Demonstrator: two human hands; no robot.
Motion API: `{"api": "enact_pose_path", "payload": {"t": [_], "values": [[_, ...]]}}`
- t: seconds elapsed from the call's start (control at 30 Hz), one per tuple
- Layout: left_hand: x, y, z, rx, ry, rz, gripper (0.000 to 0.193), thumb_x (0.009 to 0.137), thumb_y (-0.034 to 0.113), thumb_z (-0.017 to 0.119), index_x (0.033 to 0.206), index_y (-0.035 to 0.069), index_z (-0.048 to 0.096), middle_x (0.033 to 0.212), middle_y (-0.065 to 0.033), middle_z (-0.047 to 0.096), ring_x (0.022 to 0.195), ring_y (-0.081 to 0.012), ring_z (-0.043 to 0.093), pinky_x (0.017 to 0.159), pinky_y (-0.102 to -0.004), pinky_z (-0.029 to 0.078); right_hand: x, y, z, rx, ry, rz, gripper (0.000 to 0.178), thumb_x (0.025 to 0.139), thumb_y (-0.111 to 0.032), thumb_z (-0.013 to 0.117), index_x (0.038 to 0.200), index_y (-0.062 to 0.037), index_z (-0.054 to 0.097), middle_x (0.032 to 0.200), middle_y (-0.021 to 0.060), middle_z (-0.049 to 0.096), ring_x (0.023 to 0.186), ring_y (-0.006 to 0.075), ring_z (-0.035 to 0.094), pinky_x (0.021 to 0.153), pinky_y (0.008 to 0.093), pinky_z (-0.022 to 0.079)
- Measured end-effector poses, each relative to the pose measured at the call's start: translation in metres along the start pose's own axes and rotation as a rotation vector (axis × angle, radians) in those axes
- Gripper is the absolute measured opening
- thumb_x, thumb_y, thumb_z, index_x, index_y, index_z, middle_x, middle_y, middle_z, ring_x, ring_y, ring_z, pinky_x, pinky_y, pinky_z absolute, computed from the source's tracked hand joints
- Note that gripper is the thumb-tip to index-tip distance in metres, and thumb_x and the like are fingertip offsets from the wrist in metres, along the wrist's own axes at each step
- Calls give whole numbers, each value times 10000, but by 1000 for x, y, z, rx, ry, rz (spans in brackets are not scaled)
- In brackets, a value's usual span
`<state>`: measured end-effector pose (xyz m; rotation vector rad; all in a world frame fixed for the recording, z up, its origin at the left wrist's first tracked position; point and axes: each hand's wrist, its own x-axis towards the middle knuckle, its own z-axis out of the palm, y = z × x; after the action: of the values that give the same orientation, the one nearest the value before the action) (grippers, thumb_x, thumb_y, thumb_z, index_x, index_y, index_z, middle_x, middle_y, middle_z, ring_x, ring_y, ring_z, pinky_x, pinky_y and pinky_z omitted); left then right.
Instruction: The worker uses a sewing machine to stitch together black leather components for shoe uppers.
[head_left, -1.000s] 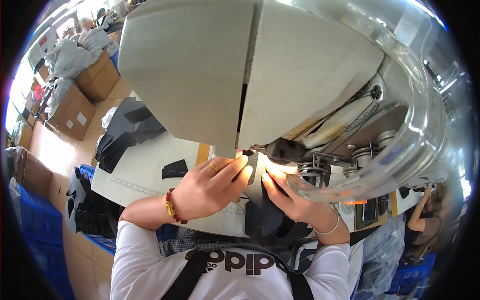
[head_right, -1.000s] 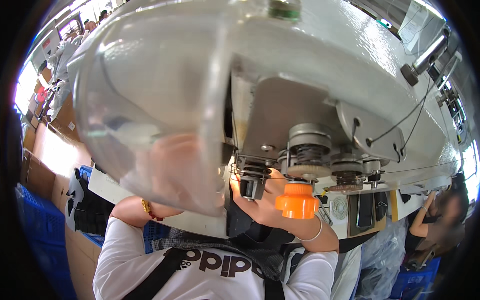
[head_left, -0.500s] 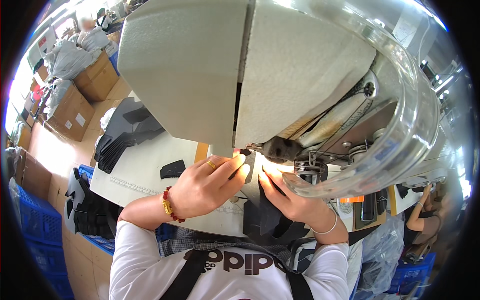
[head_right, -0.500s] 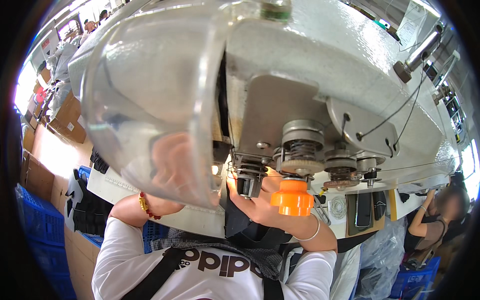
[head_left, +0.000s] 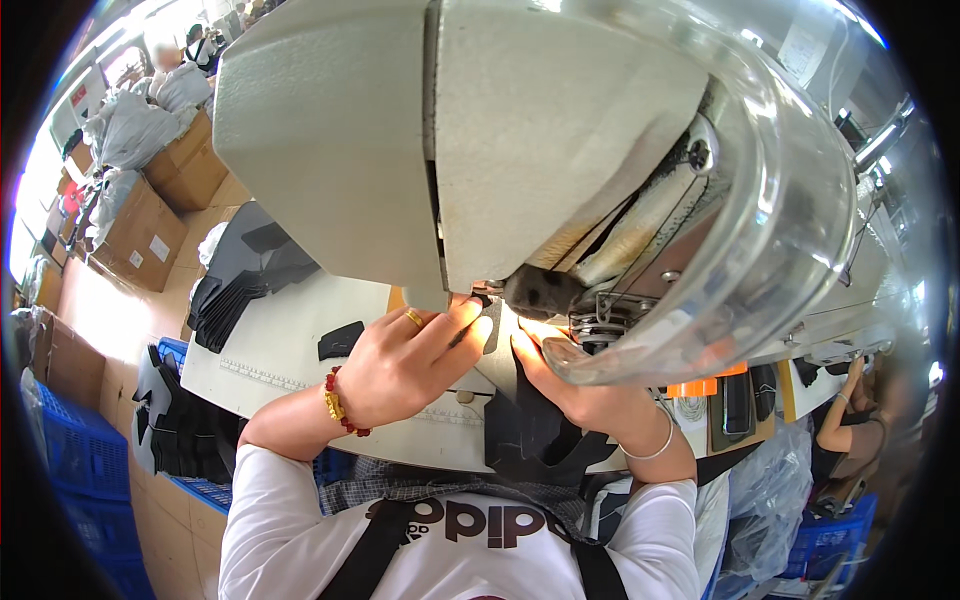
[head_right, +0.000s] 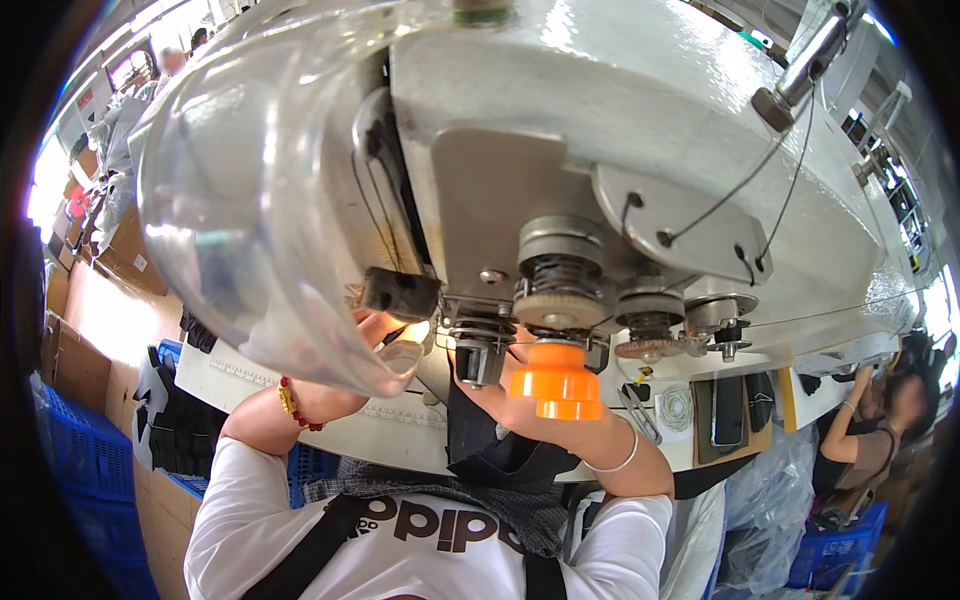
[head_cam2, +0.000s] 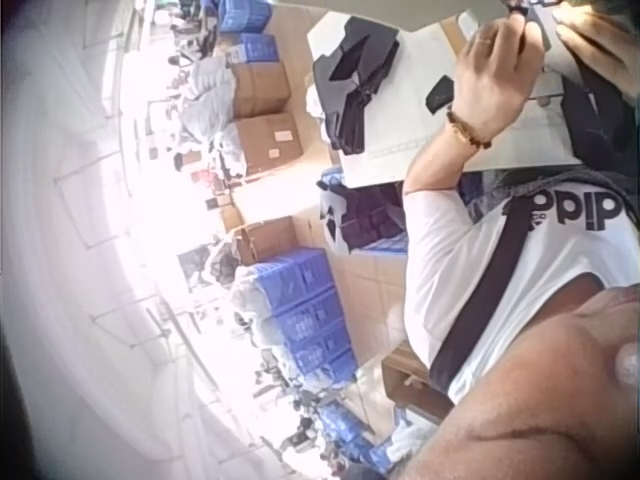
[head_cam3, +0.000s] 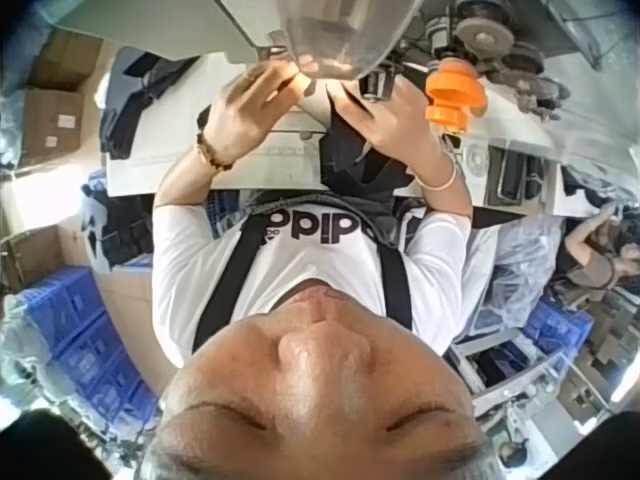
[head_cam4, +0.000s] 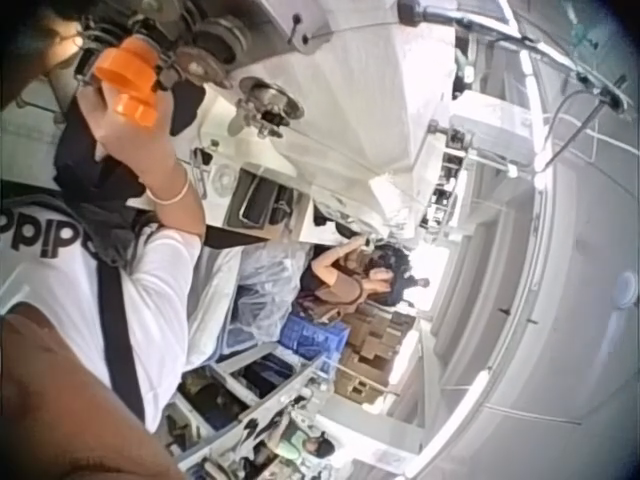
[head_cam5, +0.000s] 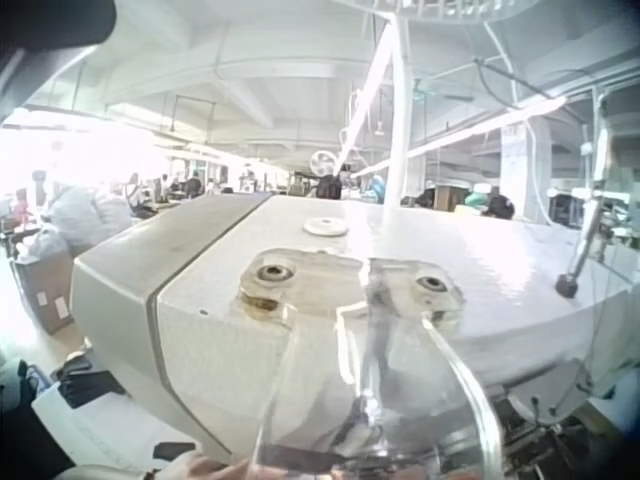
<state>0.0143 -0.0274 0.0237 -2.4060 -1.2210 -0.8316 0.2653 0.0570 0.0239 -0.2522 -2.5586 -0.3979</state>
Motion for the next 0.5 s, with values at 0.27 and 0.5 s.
{"api": "enact_pose_path", "payload": {"t": [0.27, 0.5], "values": [[3, 4, -2, 12, -7, -16, 302, 711, 89, 701, 1005, 27, 672, 1120, -157, 661, 842, -213, 692, 690, -313, 590, -4, 0, 8, 139, 58, 75, 369, 841, -60, 625, 1188, -19, 743, 1162, 153, 750, 1053, 247, 746, 942, 347, 604], [3, -5, 6, 24, 69, 37, 276, 720, 79, 705, 989, 28, 667, 1119, -143, 661, 793, -206, 676, 673, -312, 583, 5, 3, 7, 144, 106, 88, 355, 800, -95, 644, 1126, -49, 776, 1186, 134, 756, 1073, 248, 744, 948, 352, 600]]}}
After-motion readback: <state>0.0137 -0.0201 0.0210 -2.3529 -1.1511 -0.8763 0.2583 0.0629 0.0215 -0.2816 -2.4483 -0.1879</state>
